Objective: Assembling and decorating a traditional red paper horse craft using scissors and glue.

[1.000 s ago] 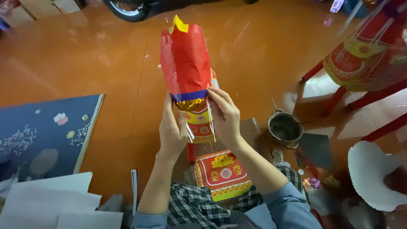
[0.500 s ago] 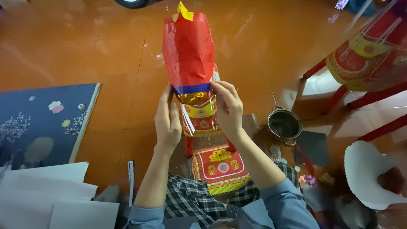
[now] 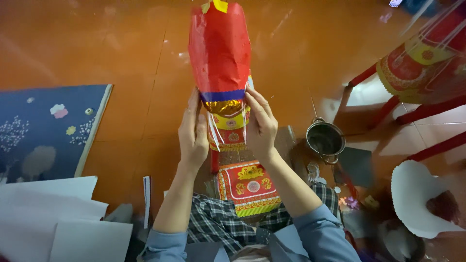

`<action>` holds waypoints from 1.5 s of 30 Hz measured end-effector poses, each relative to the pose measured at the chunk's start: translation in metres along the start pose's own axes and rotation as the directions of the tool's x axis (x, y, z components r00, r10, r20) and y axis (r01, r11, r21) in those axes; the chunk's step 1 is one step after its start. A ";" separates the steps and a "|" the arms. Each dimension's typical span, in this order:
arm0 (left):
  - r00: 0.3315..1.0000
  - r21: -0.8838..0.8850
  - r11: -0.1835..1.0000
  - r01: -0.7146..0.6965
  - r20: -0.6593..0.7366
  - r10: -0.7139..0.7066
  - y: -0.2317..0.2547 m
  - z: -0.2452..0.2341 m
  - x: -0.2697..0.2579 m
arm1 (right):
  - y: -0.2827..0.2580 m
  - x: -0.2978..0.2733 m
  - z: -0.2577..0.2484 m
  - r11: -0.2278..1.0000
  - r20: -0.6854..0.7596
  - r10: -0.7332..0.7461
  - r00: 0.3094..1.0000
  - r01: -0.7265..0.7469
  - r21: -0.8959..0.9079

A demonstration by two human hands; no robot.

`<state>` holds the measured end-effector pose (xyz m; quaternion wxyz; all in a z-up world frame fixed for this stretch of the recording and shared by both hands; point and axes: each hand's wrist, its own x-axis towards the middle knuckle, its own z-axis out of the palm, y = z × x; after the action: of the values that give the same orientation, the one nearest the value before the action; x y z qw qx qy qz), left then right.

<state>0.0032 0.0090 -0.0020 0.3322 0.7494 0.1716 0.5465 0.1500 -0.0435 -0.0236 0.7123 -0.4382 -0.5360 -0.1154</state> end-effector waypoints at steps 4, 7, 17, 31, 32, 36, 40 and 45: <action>1.000 -0.051 0.999 -0.010 0.000 0.010 -0.001 -0.001 0.000 | -0.004 -0.002 -0.002 0.999 0.040 0.052 0.998 -0.053 0.005; 1.000 -0.032 0.999 -0.012 -0.009 0.011 -0.004 0.000 0.000 | -0.008 -0.002 -0.005 0.989 0.061 0.116 0.991 -0.121 0.084; 0.997 -0.099 0.994 -0.048 -0.066 0.041 -0.034 -0.002 -0.014 | -0.016 -0.027 -0.044 0.957 0.209 0.258 0.943 -0.280 0.080; 0.464 0.107 0.469 0.877 0.070 -0.883 -0.209 -0.021 -0.328 | 0.084 -0.302 -0.345 0.224 -0.460 0.814 0.355 -0.922 -0.315; 0.541 0.254 0.537 0.804 0.063 -0.839 -0.200 -0.023 -0.334 | 0.079 -0.316 -0.365 0.104 -0.530 0.782 0.328 -0.908 -0.407; 0.653 0.543 0.539 0.644 -0.024 -0.757 -0.166 -0.016 -0.315 | 0.059 -0.323 -0.387 -0.178 -0.668 0.737 0.101 -0.924 -0.337; 0.742 0.783 0.448 0.431 -0.025 -0.670 -0.165 -0.026 -0.309 | 0.106 -0.405 -0.418 -0.230 -0.677 0.731 0.082 -0.905 -0.358; 0.796 0.875 0.393 0.283 0.014 -0.606 -0.183 -0.027 -0.325 | 0.177 -0.410 -0.396 0.029 -0.488 0.813 0.319 -0.859 -0.512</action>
<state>-0.1144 -0.0526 -0.3518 0.0899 0.8170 0.5500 0.1482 0.3608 -0.3608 -0.4827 0.4268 -0.8948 -0.0634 0.1150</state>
